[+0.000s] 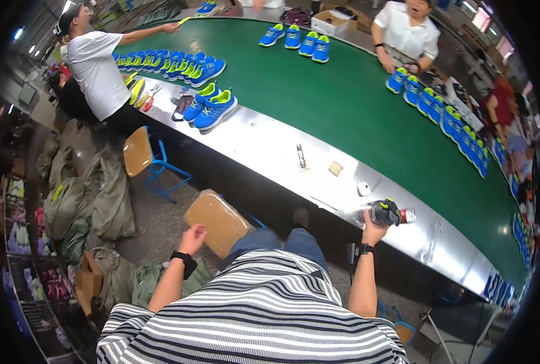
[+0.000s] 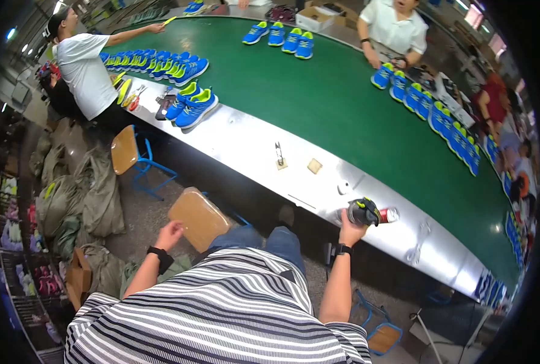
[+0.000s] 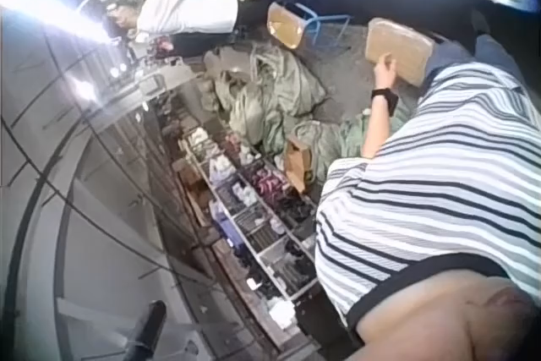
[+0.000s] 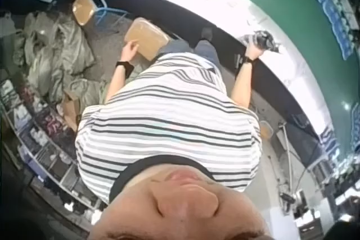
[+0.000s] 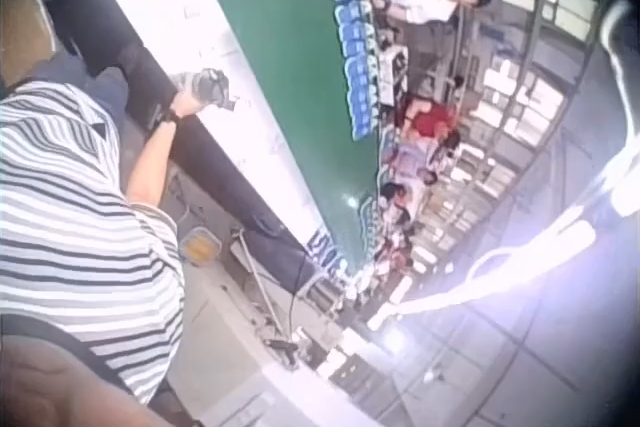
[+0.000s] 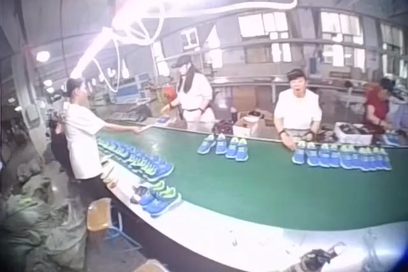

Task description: Inspecting pairs of blue and green athletic shoes on a conveyor belt in a manufacturing facility.

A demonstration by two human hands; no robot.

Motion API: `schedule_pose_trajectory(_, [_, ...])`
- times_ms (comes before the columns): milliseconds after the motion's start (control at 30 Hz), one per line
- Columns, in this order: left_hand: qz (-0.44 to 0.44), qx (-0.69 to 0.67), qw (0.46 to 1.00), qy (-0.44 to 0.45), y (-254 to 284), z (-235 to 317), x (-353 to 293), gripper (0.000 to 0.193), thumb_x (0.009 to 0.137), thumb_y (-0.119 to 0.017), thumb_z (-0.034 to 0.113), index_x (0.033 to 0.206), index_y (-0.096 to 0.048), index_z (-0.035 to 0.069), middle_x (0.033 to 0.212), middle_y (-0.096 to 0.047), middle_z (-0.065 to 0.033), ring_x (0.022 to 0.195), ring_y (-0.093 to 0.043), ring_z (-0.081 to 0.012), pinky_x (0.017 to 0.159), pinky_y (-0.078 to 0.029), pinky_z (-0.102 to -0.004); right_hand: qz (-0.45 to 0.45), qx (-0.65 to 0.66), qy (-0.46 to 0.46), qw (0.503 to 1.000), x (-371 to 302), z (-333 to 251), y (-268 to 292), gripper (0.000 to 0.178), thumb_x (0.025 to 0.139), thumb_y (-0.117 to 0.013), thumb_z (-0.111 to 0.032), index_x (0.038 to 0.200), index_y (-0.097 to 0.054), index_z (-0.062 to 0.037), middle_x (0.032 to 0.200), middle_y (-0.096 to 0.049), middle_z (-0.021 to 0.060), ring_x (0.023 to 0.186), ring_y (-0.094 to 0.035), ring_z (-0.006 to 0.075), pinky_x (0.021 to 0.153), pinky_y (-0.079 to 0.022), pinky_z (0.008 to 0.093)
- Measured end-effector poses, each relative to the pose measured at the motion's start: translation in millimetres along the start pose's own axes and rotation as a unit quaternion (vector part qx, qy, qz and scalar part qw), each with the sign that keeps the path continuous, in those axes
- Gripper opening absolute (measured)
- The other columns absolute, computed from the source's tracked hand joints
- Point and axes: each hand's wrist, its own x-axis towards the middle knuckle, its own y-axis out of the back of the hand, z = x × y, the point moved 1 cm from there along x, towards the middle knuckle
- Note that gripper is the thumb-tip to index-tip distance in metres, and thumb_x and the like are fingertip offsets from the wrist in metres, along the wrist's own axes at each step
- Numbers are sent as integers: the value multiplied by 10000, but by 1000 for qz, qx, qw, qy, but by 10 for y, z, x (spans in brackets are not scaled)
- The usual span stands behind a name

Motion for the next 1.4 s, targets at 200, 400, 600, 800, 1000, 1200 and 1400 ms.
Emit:
schedule_pose_trajectory(200, [-74,47,996,1,179,942,730,336,861,-639,175,1158,-609,21,967,-701,-144,869,-694,-246,795,-537,-350,-4,62,-41,997,464,107,-419,637,667,-863,-71,1200,-528,25,1181,-599,118,1007,-605,202,927,-473,348])
schedule_pose_trajectory(400, [-61,159,982,-76,516,1310,2043,373,792,-675,248,1128,-630,94,1002,-686,-130,874,-674,-283,778,-531,-376,-24,-27,-72,997,330,-43,-503,735,676,-860,-68,1266,-436,42,1253,-541,158,1110,-563,231,1009,-418,366])
schedule_pose_trajectory(600, [114,193,961,-158,975,1727,3755,700,692,-774,335,1284,-488,92,1297,-486,-193,1117,-548,-370,892,-487,-451,115,-119,-261,951,-917,100,-375,595,808,-782,-182,1268,-453,3,991,-555,84,863,-560,171,762,-500,316])
schedule_pose_trajectory(800, [68,303,933,-184,1141,2060,5007,936,575,-838,444,1370,-428,167,1359,-391,-272,948,-600,-416,797,-508,-471,-155,-192,-457,854,-2339,508,-1020,315,884,-681,-268,1040,-604,-6,845,-637,78,780,-599,182,725,-501,354])
schedule_pose_trajectory(1000, [-13,276,952,-132,1289,1579,5229,786,559,-863,368,1230,-530,131,1226,-476,-201,860,-629,-368,701,-532,-436,-282,-252,-499,780,-2244,-127,-2366,269,860,-649,-137,1092,-594,-13,939,-674,104,840,-650,230,775,-510,362])
schedule_pose_trajectory(1200, [-80,275,903,-322,1477,1705,5135,573,577,-810,156,1099,-575,125,1166,-508,-119,860,-608,-332,735,-515,-429,-347,-288,-538,712,-2509,349,-2809,331,871,-646,-226,1146,-583,-54,1054,-662,92,941,-640,248,817,-500,358])
schedule_pose_trajectory(1400, [-269,361,690,-567,1498,1586,5171,390,752,-610,111,1133,-576,187,1329,-482,-41,1066,-543,-287,898,-458,-393,-510,-356,-469,626,-3109,1080,-2693,446,890,-608,-293,1251,-550,-38,1232,-607,136,1087,-595,284,904,-464,364])
